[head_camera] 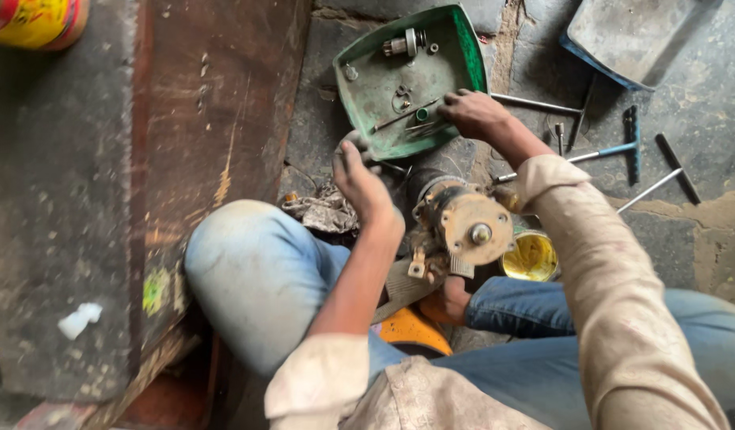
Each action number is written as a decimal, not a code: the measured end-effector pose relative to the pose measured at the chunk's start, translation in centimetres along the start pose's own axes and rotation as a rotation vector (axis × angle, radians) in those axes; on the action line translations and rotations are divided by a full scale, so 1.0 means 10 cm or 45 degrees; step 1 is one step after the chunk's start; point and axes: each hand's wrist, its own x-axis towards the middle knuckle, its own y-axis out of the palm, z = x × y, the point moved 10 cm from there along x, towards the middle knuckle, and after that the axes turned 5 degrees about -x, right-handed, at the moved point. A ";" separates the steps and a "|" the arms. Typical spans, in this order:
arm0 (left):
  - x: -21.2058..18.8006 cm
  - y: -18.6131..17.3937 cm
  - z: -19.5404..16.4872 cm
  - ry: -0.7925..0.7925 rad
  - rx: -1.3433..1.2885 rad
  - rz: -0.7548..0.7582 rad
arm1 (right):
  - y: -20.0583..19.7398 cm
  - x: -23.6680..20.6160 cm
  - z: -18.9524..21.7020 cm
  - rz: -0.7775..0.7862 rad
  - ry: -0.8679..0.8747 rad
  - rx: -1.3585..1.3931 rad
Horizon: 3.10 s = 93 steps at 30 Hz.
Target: The person sits on the workshop floor repairing a small engine or pump component. They wipe the housing with a cloth, fit the cover onto the base, and use a T-handle wrench and hammer to drive and tighten parts, picking small fasteners from a tray as they reassemble the unit.
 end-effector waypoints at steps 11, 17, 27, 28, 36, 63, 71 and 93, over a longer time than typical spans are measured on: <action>0.25 -1.42 1.22 -0.206 1.668 -0.248 | -1.13 -2.04 -0.14 -0.675 0.766 0.767; -0.51 -1.18 0.84 0.192 1.431 -0.039 | -1.63 -2.83 1.03 -1.257 0.628 0.615; -2.22 -1.59 -0.61 -0.191 -0.010 0.254 | -0.87 -2.47 3.10 -0.740 0.629 0.606; -2.16 -1.52 -0.65 -0.260 -0.064 0.249 | -0.88 -2.47 3.13 -0.713 0.654 0.702; -1.46 -1.08 -0.98 -0.126 -0.196 0.410 | -1.19 -3.32 3.39 -0.791 0.658 1.101; -1.25 -0.76 -2.15 0.676 0.092 0.444 | -2.71 -2.38 2.07 -0.591 0.456 -0.073; -1.16 -0.73 -1.95 0.541 -0.028 0.563 | -2.73 -2.23 2.39 -0.586 0.366 -0.207; -1.09 -0.68 -1.82 0.316 0.054 0.618 | -2.90 -1.94 2.88 -0.697 0.149 -0.644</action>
